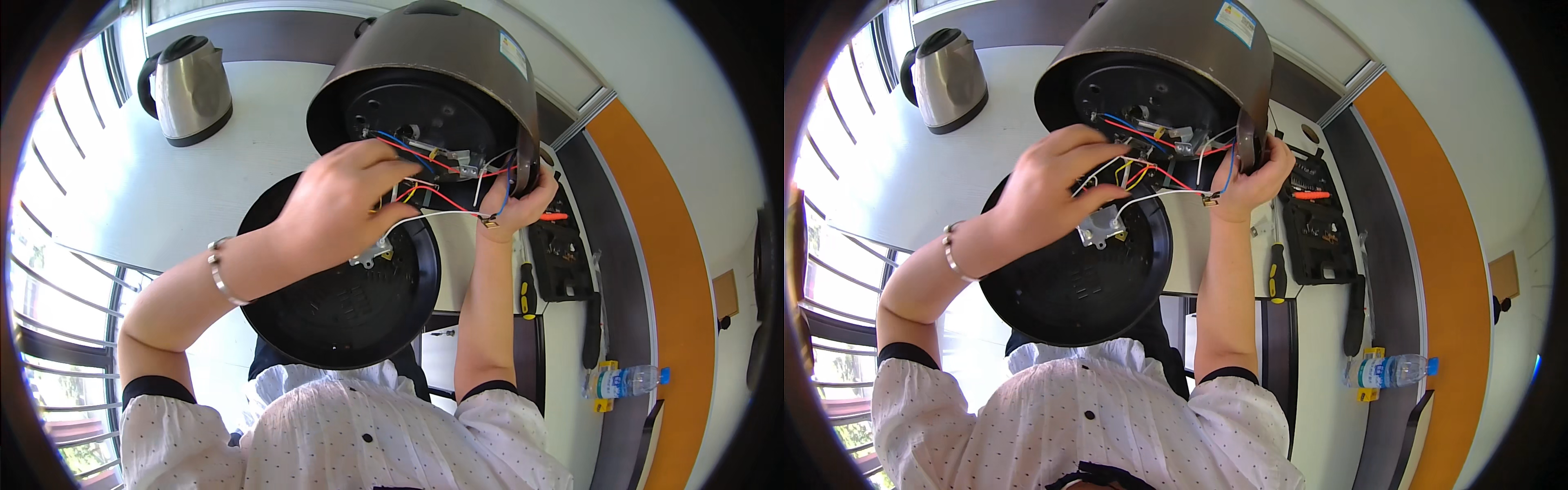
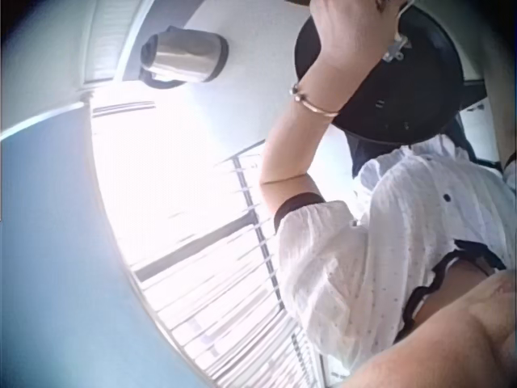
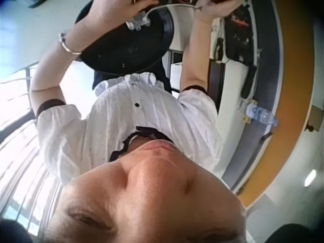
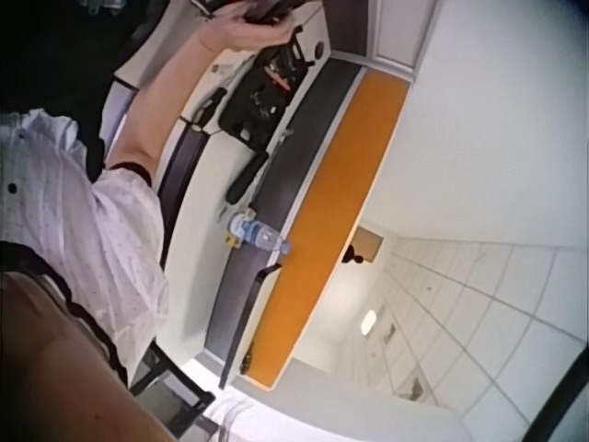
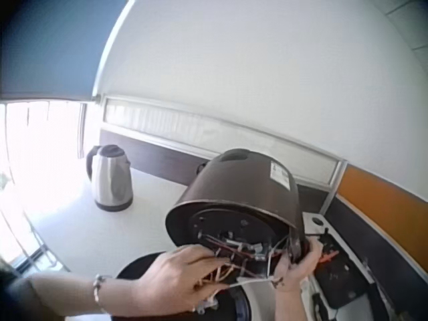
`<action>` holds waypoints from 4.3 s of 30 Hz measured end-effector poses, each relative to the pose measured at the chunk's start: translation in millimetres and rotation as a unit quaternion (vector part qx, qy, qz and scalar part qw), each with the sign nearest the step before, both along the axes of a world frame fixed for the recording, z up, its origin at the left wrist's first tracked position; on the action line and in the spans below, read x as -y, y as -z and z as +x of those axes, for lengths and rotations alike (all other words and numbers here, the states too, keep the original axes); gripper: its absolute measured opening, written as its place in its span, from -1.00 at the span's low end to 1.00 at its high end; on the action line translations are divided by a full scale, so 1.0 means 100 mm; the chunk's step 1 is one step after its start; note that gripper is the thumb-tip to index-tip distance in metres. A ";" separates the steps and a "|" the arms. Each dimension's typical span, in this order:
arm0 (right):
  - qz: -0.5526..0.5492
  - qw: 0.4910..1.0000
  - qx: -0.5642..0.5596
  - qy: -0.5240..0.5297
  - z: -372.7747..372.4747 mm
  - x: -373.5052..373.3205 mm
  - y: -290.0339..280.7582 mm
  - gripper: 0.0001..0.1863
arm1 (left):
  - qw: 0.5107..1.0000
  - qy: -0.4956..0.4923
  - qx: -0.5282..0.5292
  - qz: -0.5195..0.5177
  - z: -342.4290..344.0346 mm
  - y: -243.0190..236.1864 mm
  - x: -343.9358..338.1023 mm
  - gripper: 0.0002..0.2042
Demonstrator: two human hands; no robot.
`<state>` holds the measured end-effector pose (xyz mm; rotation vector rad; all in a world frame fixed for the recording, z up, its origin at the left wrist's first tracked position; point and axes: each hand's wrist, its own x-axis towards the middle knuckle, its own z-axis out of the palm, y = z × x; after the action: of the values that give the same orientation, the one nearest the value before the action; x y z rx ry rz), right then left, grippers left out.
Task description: The person is repairing a small kitchen appliance, likely a rice cooker, by manipulating its internal wiring and components. They use their hands to adjust wires and a small metal plate inside the open appliance casing.
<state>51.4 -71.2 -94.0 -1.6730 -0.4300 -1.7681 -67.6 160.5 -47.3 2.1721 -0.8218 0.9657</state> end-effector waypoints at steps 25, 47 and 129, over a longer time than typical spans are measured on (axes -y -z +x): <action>-0.024 1.000 0.010 -0.015 -0.06 -0.02 -0.03 -0.63 | 0.994 0.076 0.071 -0.035 0.57 -0.04 0.46 -0.85; 0.008 1.000 -0.022 -0.005 -0.04 -0.05 0.01 -0.63 | 0.999 -0.019 0.030 -0.036 0.70 0.09 0.26 -0.82; 0.025 0.998 -0.045 -0.044 -0.16 -0.03 -0.07 -0.50 | 0.988 0.039 0.124 0.082 0.57 -0.05 0.48 -0.82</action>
<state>35.2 -68.6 -86.8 -1.6661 -0.4106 -1.6210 -10.7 112.9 -42.3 2.1642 -1.1297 1.1823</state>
